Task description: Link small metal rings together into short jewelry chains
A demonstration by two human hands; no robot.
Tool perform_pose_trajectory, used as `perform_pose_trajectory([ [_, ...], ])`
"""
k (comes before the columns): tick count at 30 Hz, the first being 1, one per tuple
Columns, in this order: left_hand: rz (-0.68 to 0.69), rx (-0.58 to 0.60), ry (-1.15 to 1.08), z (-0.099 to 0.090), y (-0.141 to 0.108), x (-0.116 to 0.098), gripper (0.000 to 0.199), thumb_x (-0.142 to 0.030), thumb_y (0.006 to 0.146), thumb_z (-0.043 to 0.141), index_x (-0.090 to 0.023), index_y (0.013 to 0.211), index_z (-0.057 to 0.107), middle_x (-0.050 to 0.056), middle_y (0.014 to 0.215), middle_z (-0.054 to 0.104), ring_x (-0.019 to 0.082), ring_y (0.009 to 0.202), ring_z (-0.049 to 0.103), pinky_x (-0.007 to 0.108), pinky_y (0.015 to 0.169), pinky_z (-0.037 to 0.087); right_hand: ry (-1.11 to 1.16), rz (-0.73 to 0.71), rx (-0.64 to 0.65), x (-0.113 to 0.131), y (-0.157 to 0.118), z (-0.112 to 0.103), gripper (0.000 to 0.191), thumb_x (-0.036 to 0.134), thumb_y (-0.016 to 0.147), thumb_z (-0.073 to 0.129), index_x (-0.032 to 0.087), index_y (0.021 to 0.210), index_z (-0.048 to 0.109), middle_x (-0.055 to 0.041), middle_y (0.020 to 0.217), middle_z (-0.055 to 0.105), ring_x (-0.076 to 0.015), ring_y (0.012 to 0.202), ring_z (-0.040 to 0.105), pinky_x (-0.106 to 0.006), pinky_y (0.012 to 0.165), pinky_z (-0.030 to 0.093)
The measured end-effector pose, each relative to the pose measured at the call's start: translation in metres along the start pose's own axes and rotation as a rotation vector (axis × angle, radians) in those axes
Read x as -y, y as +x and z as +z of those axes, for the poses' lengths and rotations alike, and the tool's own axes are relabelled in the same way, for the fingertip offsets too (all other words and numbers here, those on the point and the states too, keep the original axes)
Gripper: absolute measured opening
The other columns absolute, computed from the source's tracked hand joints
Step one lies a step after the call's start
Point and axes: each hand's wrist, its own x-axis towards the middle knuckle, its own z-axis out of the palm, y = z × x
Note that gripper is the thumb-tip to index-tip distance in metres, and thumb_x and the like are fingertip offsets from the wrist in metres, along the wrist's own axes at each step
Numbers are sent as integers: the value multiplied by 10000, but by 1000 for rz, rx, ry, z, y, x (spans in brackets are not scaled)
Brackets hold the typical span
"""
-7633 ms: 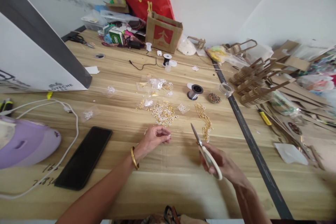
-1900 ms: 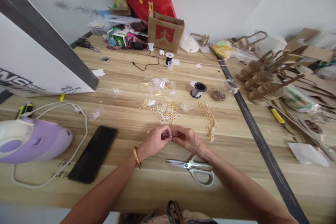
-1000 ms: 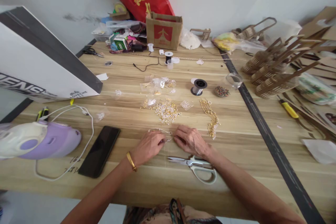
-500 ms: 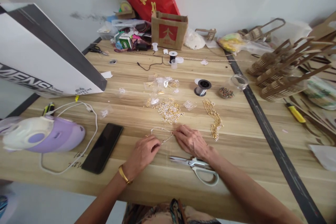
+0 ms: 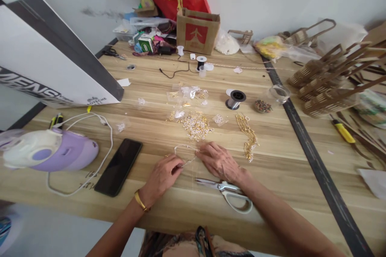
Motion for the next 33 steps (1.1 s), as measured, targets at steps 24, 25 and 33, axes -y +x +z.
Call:
perform_pose_trajectory([
  [24, -99, -129, 172, -14, 6, 16, 91, -194, 811, 607, -167, 898, 608, 51, 921, 612, 212, 916, 560, 365, 851, 448, -99, 97, -75, -5, -2, 2, 218, 190, 930, 425, 156, 781, 581, -78, 815, 565, -198, 805, 458, -319, 732, 385],
  [25, -105, -99, 178, -16, 8, 16, 68, -193, 816, 598, -167, 878, 611, 49, 908, 611, 211, 909, 561, 361, 843, 450, -108, 101, -76, -5, -2, 2, 223, 188, 930, 423, 157, 771, 576, -74, 802, 560, -197, 794, 455, -316, 727, 381],
  [33, -69, 9, 173, -27, 13, 16, 82, -234, 827, 590, -169, 868, 619, 40, 902, 597, 199, 901, 553, 342, 838, 439, -221, 187, -81, -8, -3, 1, 212, 167, 917, 433, 163, 743, 553, -63, 780, 556, -194, 771, 455, -309, 710, 344],
])
